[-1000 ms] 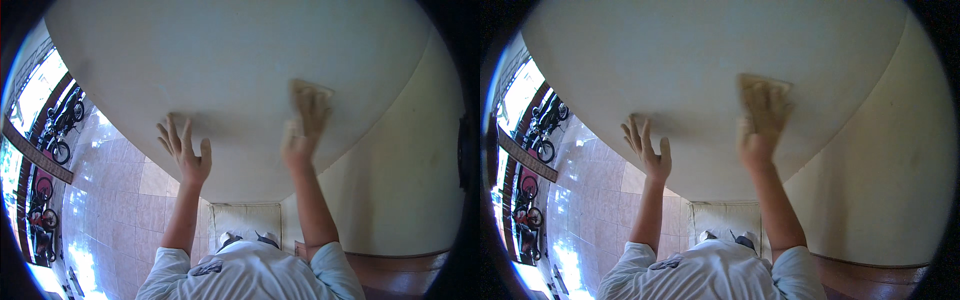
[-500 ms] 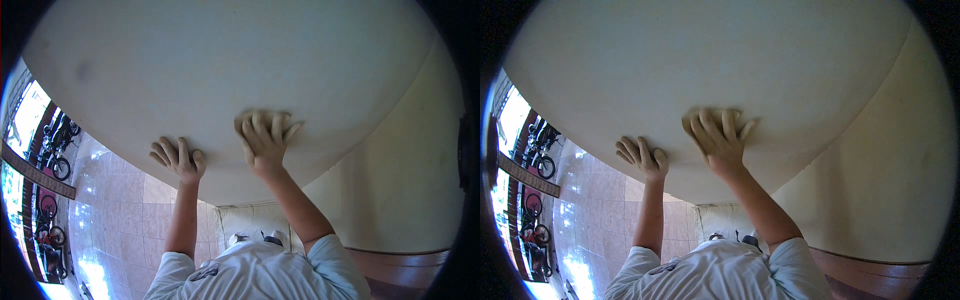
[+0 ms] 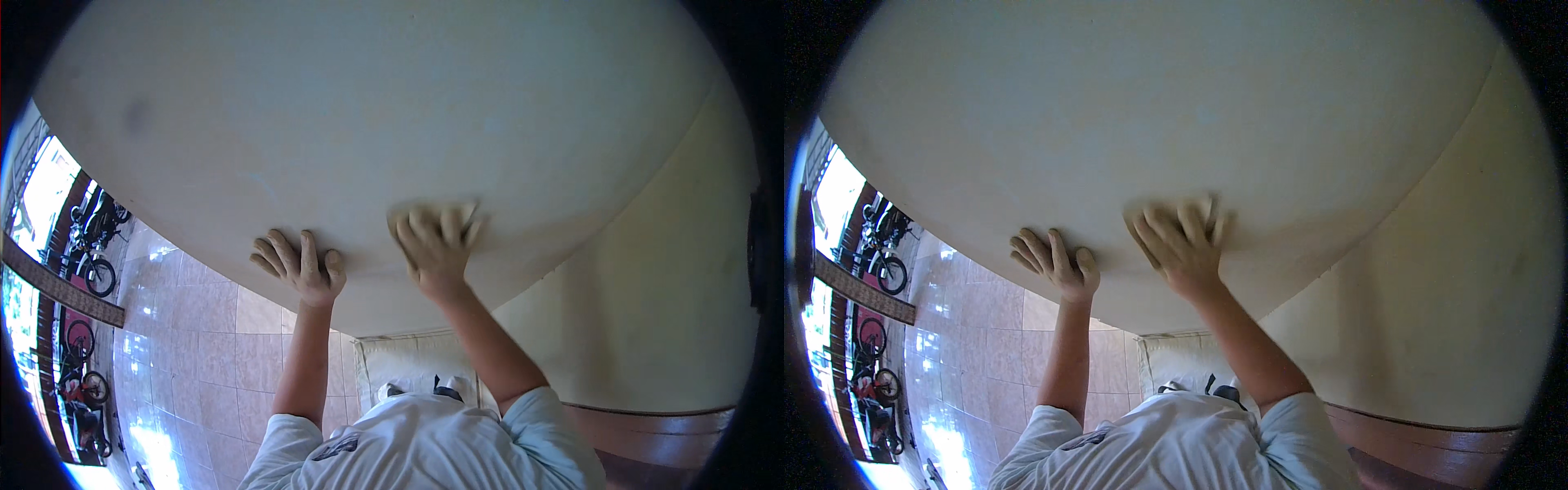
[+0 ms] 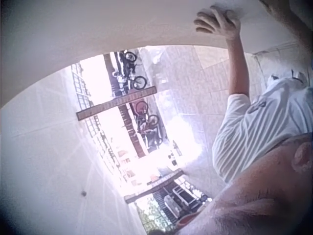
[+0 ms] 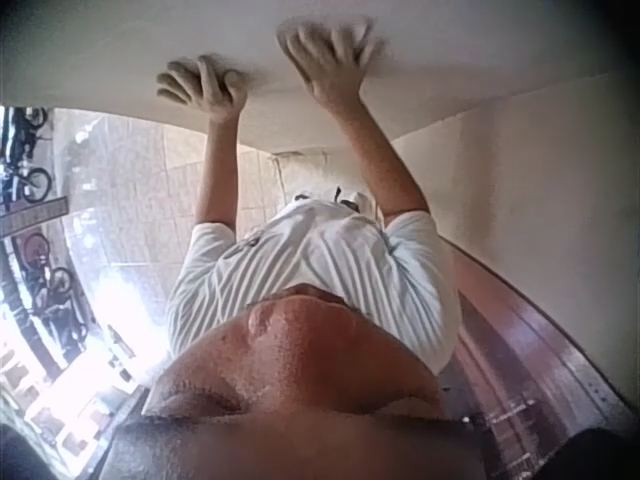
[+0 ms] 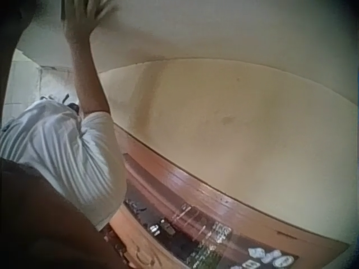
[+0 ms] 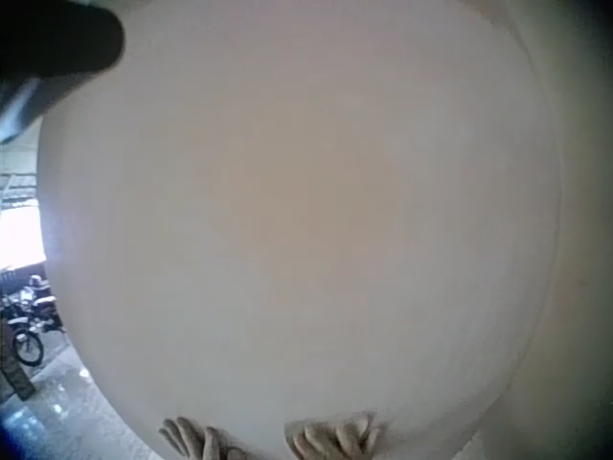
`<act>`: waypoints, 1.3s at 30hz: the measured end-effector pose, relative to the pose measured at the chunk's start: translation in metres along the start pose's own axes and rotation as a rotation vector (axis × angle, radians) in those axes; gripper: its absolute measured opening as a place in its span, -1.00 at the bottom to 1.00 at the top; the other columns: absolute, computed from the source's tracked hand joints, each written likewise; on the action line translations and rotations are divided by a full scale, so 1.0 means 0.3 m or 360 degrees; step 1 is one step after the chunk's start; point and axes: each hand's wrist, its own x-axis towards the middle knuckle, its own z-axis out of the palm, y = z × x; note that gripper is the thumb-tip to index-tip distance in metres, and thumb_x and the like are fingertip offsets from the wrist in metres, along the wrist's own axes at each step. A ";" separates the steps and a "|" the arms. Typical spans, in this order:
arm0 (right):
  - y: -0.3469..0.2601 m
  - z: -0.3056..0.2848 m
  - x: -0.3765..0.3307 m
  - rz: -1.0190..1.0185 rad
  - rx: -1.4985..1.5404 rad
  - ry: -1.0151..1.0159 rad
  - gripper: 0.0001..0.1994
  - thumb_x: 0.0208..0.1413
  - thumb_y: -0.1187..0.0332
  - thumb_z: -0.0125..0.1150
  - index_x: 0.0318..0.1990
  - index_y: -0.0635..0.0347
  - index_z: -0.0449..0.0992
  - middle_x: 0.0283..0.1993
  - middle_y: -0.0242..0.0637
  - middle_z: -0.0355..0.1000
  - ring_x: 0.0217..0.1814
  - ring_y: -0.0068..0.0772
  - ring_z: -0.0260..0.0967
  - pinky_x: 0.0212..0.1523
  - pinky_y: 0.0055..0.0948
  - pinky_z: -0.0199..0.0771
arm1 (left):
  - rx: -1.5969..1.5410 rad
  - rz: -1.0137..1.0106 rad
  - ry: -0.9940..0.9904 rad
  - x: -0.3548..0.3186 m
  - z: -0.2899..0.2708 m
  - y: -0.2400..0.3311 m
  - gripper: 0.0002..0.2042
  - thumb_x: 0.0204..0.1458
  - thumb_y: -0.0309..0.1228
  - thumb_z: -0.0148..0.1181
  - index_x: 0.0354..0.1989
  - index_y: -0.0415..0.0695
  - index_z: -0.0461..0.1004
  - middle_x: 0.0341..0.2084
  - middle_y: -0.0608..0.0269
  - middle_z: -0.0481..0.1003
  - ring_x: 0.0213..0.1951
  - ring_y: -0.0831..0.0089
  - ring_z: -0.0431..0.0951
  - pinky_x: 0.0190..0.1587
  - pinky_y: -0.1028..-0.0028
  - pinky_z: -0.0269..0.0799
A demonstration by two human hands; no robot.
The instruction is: Sanding the surface of a wall using a piece of sandpaper.
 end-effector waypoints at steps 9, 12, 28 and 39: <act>0.019 -0.083 0.273 0.0125 0.0041 0.0527 -0.69 0.02 0.35 0.16 -0.03 0.02 0.52 0.11 -0.33 0.38 0.26 0.18 0.10 0.26 0.54 -0.58 | 0.0071 0.0059 -0.0036 0.002 -0.006 -0.006 -0.45 0.20 -0.13 -0.19 0.33 -0.12 0.13 0.35 -0.24 -0.07 0.38 -0.27 -0.22 0.31 -0.23 -0.44; 0.014 -0.034 0.140 0.0044 0.0123 0.0260 -0.71 0.04 0.35 0.15 -0.03 0.00 0.52 0.10 -0.31 0.39 0.27 0.15 0.10 0.27 0.50 -0.57 | 0.0068 0.0071 -0.0024 -0.001 -0.015 -0.022 -0.45 0.20 -0.13 -0.19 0.32 -0.13 0.14 0.35 -0.24 -0.06 0.39 -0.25 -0.22 0.31 -0.23 -0.45; 0.044 -0.002 0.060 -0.0062 -0.0045 0.0279 -0.65 0.07 0.10 0.18 0.06 -0.33 0.49 0.15 -0.62 0.37 0.26 -0.22 0.18 0.35 0.35 -0.46 | 0.0006 0.0005 0.0015 0.012 0.000 -0.003 -0.50 0.23 -0.12 -0.22 0.31 -0.03 0.20 0.36 -0.17 -0.06 0.39 -0.23 -0.22 0.33 -0.18 -0.52; 0.095 -0.104 0.236 -0.0022 -0.0071 0.0545 -0.73 0.15 0.22 0.06 -0.03 -0.05 0.54 0.06 -0.28 0.42 0.31 0.10 0.11 0.32 0.45 -0.51 | 0.0071 0.0055 -0.0018 -0.020 0.002 -0.011 -0.46 0.16 -0.18 -0.16 0.30 -0.15 0.18 0.35 -0.25 -0.05 0.39 -0.25 -0.23 0.32 -0.21 -0.47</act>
